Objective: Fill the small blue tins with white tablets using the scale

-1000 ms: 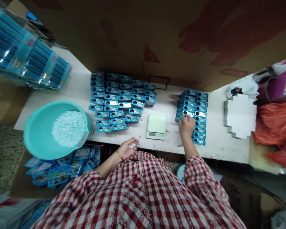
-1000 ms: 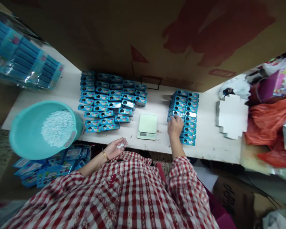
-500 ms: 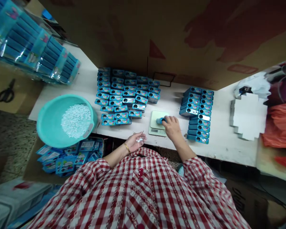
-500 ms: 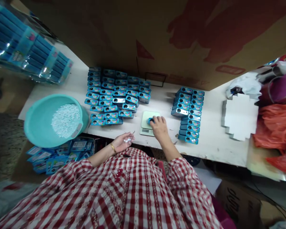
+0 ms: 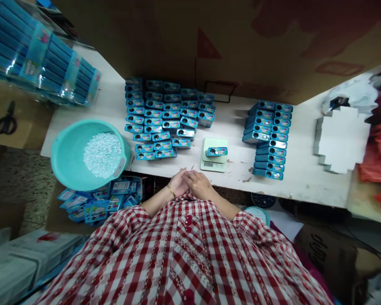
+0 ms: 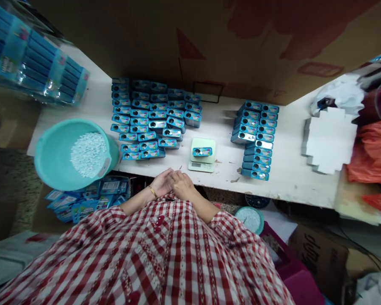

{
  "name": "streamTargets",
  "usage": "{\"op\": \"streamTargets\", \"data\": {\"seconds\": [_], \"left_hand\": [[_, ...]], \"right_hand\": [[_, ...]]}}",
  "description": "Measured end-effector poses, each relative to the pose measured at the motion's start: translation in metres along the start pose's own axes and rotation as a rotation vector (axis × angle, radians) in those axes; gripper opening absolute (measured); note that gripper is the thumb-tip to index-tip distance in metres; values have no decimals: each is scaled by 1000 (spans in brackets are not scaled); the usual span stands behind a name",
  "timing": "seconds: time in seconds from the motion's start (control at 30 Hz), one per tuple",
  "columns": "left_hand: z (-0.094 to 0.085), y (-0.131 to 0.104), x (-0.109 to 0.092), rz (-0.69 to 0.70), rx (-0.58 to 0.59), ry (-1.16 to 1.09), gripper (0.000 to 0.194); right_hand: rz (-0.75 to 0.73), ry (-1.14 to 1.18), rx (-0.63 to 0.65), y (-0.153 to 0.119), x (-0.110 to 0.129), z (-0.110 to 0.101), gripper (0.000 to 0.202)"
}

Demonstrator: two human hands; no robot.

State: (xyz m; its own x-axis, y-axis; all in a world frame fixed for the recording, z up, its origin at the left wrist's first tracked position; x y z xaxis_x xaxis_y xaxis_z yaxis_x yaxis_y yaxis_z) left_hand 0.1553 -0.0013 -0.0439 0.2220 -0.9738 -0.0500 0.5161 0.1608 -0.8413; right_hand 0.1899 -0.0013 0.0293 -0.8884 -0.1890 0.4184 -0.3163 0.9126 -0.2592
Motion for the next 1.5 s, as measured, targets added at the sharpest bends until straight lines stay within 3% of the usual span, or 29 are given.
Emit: {"op": "streamTargets", "data": {"seconds": [0.17, 0.37, 0.43, 0.5, 0.57, 0.63, 0.73, 0.83, 0.97, 1.17, 1.27, 1.5], "left_hand": [[-6, -8, 2, -2, -49, 23, 28], [-7, -6, 2, 3, -14, 35, 27], [-8, -4, 1, -2, 3, 56, 28], [-10, -2, 1, -22, 10, 87, 28], [-11, 0, -1, -33, 8, 109, 28], [-10, 2, -8, -17, 4, 101, 28], [-1, 9, -21, 28, -2, 64, 28], [14, 24, -34, 81, -2, 27, 27], [38, 51, -47, 136, 24, -13, 30], [57, 66, -53, 165, 47, -73, 33], [62, 64, -50, 134, 93, -114, 30], [66, 65, -41, 80, 109, -137, 27]], "right_hand": [[-49, 55, 65, 1, -5, 8, 26], [-89, 108, -191, -2, -4, -9, 20], [-79, 127, -242, -12, -14, -14, 20], [52, 184, -437, -34, -47, -32, 21], [290, 282, -722, -67, -100, -50, 22], [478, 391, -868, -92, -151, -52, 31], [501, 532, -735, -82, -203, -35, 55], [397, 620, -577, -51, -222, -19, 58], [305, 591, -480, -24, -204, -22, 37], [236, -88, -353, -17, -117, -71, 41], [160, -292, -332, -16, -83, -90, 41], [21, -417, -248, -10, -55, -89, 41]]}}
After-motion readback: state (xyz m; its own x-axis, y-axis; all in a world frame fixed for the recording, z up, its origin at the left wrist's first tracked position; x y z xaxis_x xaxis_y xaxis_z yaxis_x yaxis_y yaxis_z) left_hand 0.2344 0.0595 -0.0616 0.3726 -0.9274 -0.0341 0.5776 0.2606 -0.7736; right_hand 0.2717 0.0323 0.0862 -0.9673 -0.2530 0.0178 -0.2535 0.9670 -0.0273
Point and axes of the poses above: each hand's wrist, its own y-axis towards the middle knuckle, its own z-axis out of the palm, x = y × z, the point moved 9 cm from there along y, towards the middle knuckle, and after that the axes turned 4 degrees about x, right-handed, at the moved point
